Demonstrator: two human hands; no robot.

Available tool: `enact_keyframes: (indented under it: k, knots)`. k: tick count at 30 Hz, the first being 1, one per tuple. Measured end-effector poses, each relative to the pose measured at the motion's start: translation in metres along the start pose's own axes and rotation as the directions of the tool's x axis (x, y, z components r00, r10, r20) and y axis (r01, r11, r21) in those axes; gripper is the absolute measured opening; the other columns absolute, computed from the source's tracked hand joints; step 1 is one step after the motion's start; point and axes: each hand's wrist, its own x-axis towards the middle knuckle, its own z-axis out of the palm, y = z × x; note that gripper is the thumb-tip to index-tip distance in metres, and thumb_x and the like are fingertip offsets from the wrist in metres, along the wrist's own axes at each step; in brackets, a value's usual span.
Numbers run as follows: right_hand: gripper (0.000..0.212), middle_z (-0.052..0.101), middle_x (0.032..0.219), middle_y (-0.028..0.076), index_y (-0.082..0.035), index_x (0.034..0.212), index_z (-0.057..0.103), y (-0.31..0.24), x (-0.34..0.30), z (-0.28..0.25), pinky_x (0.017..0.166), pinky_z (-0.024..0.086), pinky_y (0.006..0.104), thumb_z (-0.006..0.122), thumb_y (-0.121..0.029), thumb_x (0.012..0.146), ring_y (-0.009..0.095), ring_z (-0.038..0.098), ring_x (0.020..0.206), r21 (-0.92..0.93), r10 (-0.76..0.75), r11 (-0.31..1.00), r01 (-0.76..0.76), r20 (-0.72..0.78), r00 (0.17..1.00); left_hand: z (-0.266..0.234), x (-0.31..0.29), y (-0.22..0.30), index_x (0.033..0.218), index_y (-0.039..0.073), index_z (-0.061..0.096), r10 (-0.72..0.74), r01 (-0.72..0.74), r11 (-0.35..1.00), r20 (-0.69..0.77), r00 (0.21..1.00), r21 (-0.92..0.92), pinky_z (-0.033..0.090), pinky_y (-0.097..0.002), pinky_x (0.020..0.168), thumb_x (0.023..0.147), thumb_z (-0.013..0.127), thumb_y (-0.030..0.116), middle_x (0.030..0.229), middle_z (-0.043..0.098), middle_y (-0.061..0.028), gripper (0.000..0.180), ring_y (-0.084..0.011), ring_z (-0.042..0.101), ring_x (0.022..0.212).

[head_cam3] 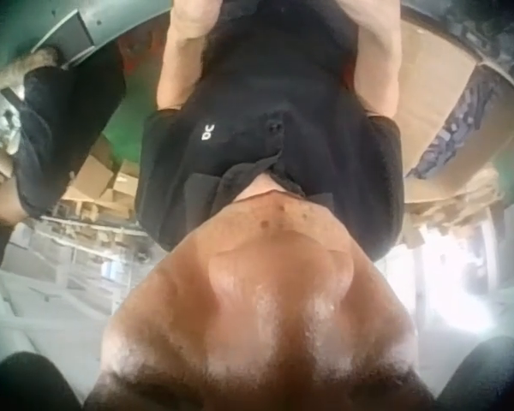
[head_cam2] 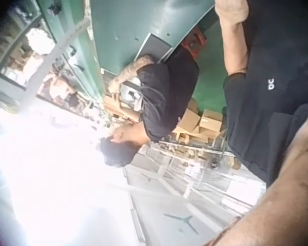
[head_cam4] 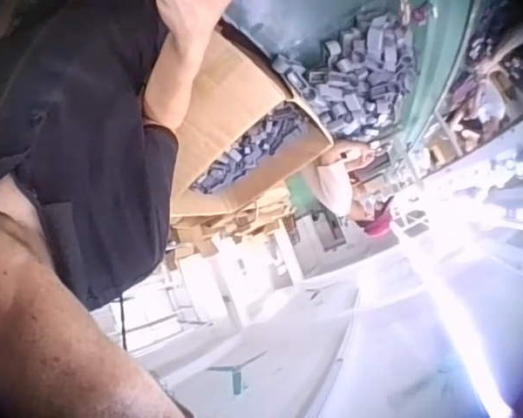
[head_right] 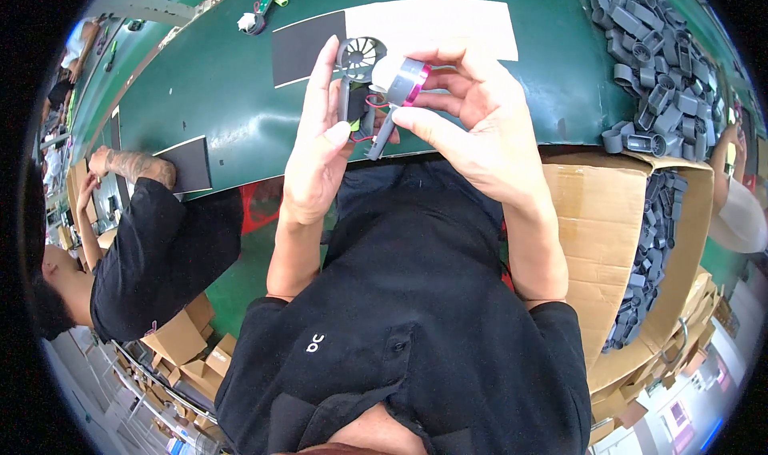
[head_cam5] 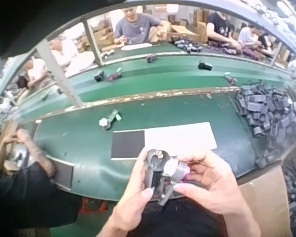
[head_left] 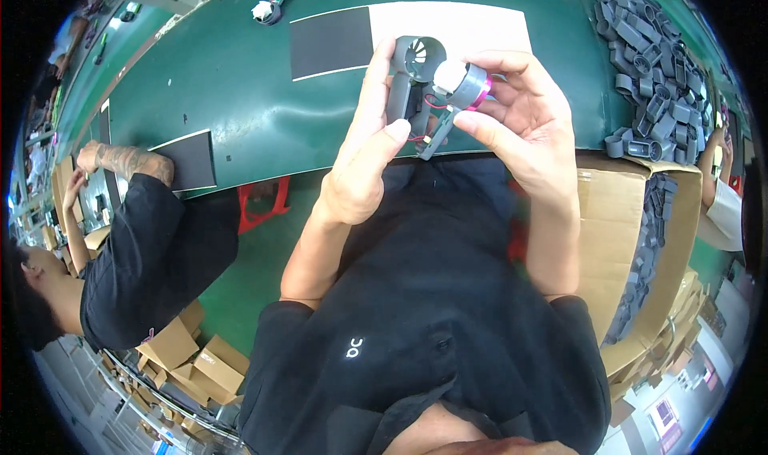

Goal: The person assembles small handheld fans by hand, inserting fan blades, rechargeable batteries, and circuit boards into the plastic fan housing.

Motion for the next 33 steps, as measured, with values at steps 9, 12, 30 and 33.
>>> enact_keyframes:
  k: [9, 12, 30, 33]
  knots:
    - [0.052, 0.063, 0.127, 0.014, 0.004, 0.131, 0.056, 0.003, 0.007, -0.002, 0.093, 0.061, 0.0362, 0.077, 0.01, 0.084, 0.022, 0.067, 0.109, 0.0, -0.053, 0.999, 0.053, -0.041, 0.998, 0.0, 0.003, 0.002, 0.165, -0.001, 0.001, 0.071, -0.071, 0.997, 0.02, 0.997, 0.006, 0.04, -0.0382, 0.115, 0.101, 0.054, 0.001, 0.163, 0.026, -0.0187, 0.082, -0.0249, 0.046, 0.138]
    - [0.05, 0.064, 0.125, 0.014, 0.004, 0.131, 0.057, 0.002, 0.013, -0.004, 0.093, 0.061, 0.0358, 0.077, 0.008, 0.085, 0.022, 0.068, 0.108, -0.047, -0.048, 0.998, 0.048, -0.009, 0.999, -0.004, 0.004, -0.008, 0.165, 0.001, 0.006, 0.062, -0.06, 0.997, 0.033, 0.998, -0.057, 0.048, -0.0379, 0.107, 0.101, 0.057, 0.001, 0.161, 0.03, -0.0173, 0.082, -0.0233, 0.051, 0.133]
    - [0.05, 0.063, 0.129, 0.012, 0.005, 0.136, 0.06, 0.015, 0.047, 0.004, 0.095, 0.056, 0.0324, 0.075, 0.006, 0.088, 0.019, 0.065, 0.109, -0.057, 0.073, 0.996, -0.072, 0.023, 0.997, -0.026, 0.019, -0.015, 0.165, 0.005, 0.018, -0.002, 0.004, 0.966, 0.008, 1.0, -0.26, 0.06, -0.0366, 0.085, 0.106, 0.052, 0.007, 0.15, 0.048, -0.0175, 0.068, -0.0266, 0.069, 0.107]
    - [0.052, 0.063, 0.129, 0.012, 0.005, 0.138, 0.06, 0.022, 0.054, 0.007, 0.094, 0.056, 0.0316, 0.075, 0.007, 0.088, 0.019, 0.066, 0.108, -0.05, 0.046, 0.998, -0.046, -0.004, 0.999, -0.035, 0.026, -0.015, 0.165, 0.006, 0.019, -0.002, 0.004, 0.972, 0.009, 1.0, -0.235, 0.059, -0.0359, 0.083, 0.105, 0.052, 0.003, 0.152, 0.046, -0.0173, 0.068, -0.0255, 0.068, 0.106]
